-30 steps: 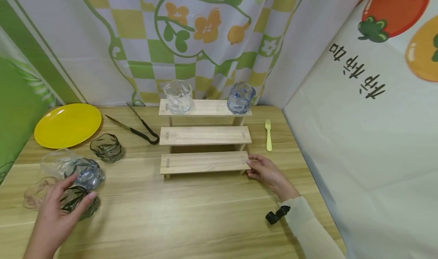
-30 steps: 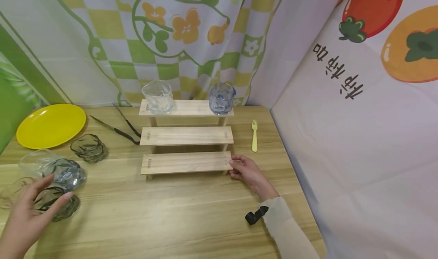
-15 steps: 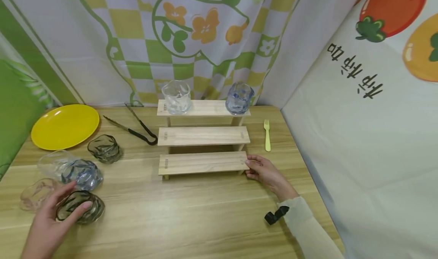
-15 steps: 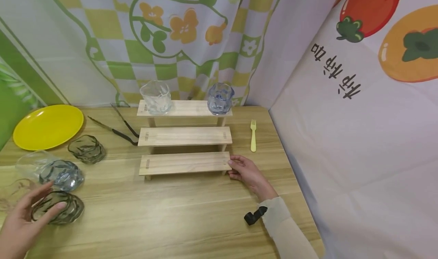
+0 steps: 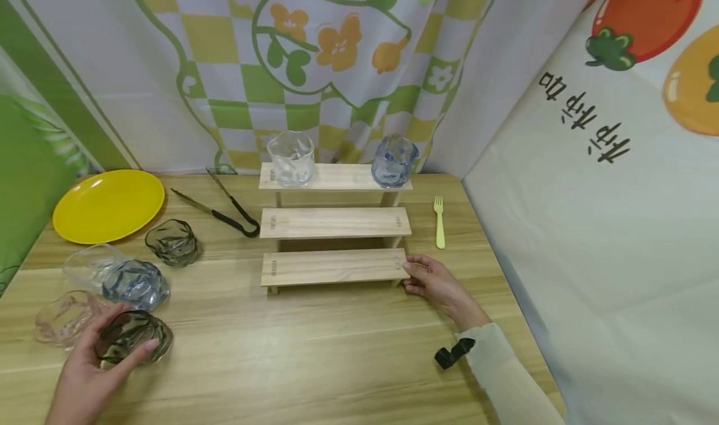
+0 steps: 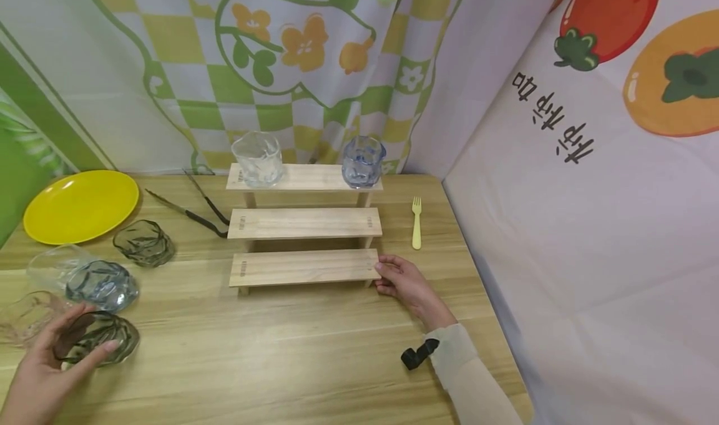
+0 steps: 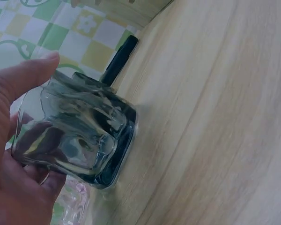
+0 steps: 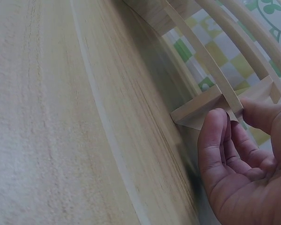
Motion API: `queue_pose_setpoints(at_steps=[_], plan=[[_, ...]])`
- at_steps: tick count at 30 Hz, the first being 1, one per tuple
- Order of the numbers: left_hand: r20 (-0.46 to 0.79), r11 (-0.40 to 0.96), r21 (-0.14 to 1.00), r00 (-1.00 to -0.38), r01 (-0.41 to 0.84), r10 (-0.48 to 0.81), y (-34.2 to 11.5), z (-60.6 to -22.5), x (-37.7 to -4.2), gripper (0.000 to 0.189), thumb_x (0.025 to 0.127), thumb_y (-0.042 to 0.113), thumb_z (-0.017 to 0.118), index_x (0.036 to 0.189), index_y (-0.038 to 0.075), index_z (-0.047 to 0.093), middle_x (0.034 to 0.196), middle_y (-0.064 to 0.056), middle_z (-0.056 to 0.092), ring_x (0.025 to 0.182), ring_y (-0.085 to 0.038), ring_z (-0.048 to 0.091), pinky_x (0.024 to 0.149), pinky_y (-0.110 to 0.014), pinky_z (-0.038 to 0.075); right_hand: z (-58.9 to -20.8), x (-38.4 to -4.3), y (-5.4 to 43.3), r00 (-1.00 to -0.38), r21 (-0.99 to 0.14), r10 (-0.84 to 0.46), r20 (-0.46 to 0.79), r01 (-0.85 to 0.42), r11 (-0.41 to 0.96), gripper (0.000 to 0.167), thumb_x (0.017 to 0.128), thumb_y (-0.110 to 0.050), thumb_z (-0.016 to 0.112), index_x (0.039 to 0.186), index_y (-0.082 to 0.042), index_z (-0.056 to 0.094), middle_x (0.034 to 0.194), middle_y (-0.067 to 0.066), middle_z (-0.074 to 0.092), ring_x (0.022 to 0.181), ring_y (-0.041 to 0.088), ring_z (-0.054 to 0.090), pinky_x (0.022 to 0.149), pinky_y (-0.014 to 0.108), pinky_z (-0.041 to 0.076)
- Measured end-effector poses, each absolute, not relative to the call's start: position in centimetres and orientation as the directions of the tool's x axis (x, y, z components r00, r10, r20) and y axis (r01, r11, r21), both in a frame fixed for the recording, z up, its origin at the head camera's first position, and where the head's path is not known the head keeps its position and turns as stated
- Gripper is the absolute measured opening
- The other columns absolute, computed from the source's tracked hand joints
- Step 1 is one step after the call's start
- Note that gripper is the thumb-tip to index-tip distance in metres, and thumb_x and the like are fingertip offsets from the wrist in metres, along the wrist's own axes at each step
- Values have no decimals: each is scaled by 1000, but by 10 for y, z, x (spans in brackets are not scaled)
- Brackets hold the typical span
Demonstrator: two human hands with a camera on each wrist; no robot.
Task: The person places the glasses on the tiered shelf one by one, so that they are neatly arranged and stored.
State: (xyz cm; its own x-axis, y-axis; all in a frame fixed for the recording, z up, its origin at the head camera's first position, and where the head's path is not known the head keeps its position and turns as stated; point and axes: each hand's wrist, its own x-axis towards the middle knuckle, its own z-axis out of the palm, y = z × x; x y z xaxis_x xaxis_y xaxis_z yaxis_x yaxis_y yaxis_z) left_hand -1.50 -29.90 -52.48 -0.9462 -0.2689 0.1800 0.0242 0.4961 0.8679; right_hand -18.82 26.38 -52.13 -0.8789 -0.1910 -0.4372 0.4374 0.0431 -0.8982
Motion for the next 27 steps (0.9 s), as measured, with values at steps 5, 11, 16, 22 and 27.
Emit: queue_pose_setpoints(at_steps=[5,11,16,22,27], plan=[[85,461,881,-925,-104,-371,-291,-525,-16,80,83,2,85,152,14,46,131,12,53,113,2,49,89,-5,37,-520,-187,263,-877,-894,-179,-446,446,47,46,105,-19,60,143,2,43,115,15,58,91,21,61,79,31,57],[22,416,890,-897,-184,-442,-283,-525,-16,86,81,6,87,154,19,42,135,9,50,117,1,46,92,-4,34,-521,-189,263,-876,-892,-173,-450,451,39,42,105,-17,60,141,1,45,114,15,59,90,21,61,78,31,57],[-18,404,892,-911,-201,-413,-286,-532,-11,93,84,7,85,159,24,33,135,10,49,116,1,44,90,-4,33,-522,-189,264,-875,-891,-175,-451,453,27,42,105,-18,60,140,2,46,112,15,60,89,20,61,77,31,58],[-40,365,902,-886,-231,-462,-281,-533,-14,93,82,7,86,157,24,33,136,7,50,114,1,47,90,-5,35,-522,-190,265,-876,-893,-183,-446,450,26,45,105,-18,61,140,3,44,112,13,60,89,20,61,77,30,57],[-38,333,913,-864,-234,-502,-275,-534,-16,95,82,2,85,156,20,30,135,8,51,117,1,47,94,-5,34,-521,-190,266,-872,-892,-197,-448,450,33,46,105,-18,60,141,3,43,112,13,60,90,20,61,78,30,57]])
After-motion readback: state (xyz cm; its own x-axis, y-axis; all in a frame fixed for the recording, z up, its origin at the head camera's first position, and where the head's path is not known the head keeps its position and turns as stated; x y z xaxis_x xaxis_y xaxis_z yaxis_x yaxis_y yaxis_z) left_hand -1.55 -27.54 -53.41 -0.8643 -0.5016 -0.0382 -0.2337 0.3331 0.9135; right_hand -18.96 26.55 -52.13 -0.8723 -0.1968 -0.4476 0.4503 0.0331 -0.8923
